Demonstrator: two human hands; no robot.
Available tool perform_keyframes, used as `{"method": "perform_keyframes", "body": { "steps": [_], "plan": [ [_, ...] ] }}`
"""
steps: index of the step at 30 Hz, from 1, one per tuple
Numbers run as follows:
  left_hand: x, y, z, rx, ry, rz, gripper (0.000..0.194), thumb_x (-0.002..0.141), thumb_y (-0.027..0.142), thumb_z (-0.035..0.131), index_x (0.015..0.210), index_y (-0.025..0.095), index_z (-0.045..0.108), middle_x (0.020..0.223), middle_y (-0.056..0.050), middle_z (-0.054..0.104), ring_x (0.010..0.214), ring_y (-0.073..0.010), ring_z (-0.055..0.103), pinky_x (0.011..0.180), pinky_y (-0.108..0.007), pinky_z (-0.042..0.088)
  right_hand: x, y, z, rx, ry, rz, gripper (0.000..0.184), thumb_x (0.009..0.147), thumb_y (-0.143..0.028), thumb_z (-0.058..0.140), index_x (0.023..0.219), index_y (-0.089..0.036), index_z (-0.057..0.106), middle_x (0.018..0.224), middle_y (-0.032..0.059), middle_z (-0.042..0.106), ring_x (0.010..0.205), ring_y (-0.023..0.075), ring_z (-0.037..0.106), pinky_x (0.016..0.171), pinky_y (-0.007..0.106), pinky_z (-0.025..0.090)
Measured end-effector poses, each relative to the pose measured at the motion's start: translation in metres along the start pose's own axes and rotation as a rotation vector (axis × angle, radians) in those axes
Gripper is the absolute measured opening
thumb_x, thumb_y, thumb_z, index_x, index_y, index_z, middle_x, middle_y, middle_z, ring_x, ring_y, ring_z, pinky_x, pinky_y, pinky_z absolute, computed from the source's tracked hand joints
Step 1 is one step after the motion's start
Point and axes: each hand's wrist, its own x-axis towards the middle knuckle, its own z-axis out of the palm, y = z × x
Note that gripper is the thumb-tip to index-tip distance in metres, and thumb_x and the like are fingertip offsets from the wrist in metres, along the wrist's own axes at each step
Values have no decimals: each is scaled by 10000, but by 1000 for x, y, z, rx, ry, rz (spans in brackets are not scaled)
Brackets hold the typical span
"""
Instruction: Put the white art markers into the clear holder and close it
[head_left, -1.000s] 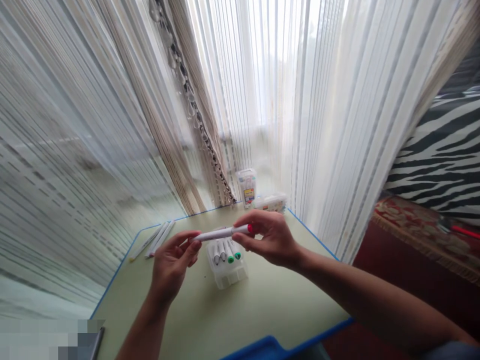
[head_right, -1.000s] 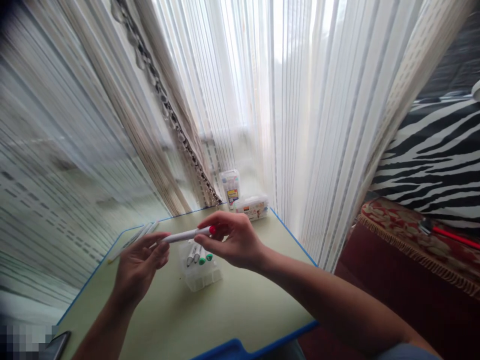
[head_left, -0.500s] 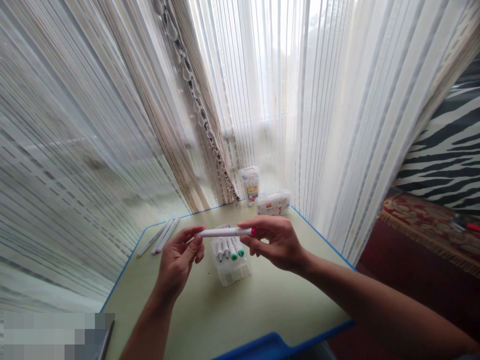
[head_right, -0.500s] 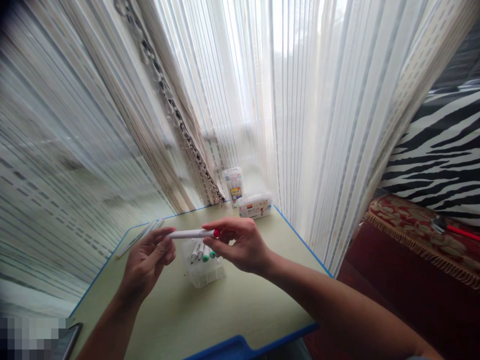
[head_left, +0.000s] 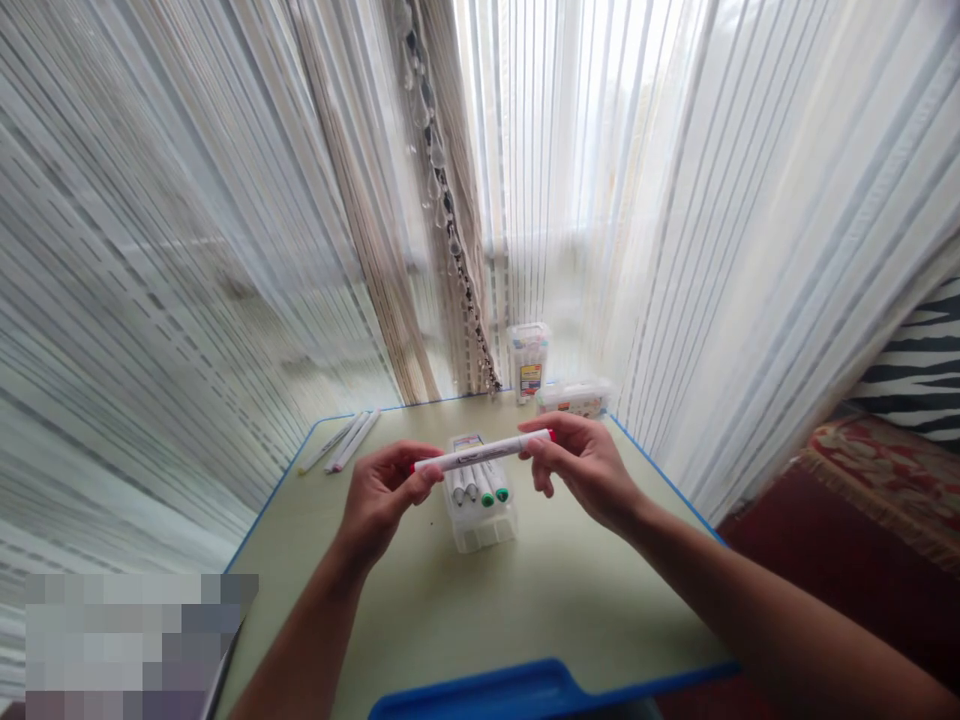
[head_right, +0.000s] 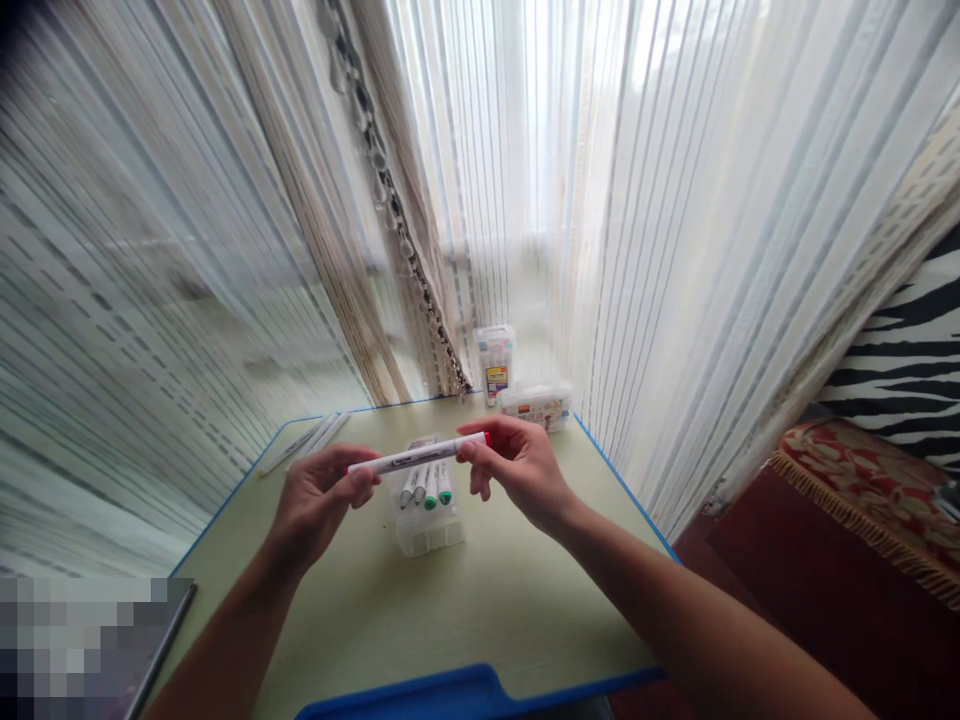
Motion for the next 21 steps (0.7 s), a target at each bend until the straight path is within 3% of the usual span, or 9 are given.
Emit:
{"method": "perform_keyframes", "body": {
  "steps": [5, 11, 16, 21],
  "plan": [
    [3, -3, 0, -18, 22, 7, 225, 813, 337, 804, 913, 137, 786, 664, -43, 697, 530, -88, 488, 495, -218, 366, -3, 3, -2, -117, -55, -42, 254, 778, -283, 857, 963, -140, 760, 559, -5, 686, 416, 117, 620, 380, 201, 513],
    [5, -1, 4, -46, -7, -6, 254, 833, 359, 783, 899, 114, 787, 638, -40, 681, 517, -84, 475, 487, -222, 346, -6, -3, -6, -382, -66, -262, 174, 797, -199, 832, 959, -167, 779, 695, 24, 748, 505, 128, 688, 456, 215, 581],
    [3, 3, 8, -39, -34, 19, 322, 874, 410, 723, 905, 95, 781, 609, -45, 666, 522, -94, 477, 494, -231, 343, -17, -24, -9, -669, -85, -411, 132, 840, -183, 792, 970, -175, 769, 686, 28, 755, 542, 154, 713, 508, 247, 593],
    [3, 7, 9, -63, 34, 49, 370, 912, 440, 645, 911, 92, 770, 644, -62, 684, 536, -105, 494, 499, -238, 359, -44, -53, -12, -1057, -64, -652, 146, 818, -174, 807, 946, -218, 752, 658, -8, 758, 508, 130, 700, 515, 223, 549]
  ]
}}
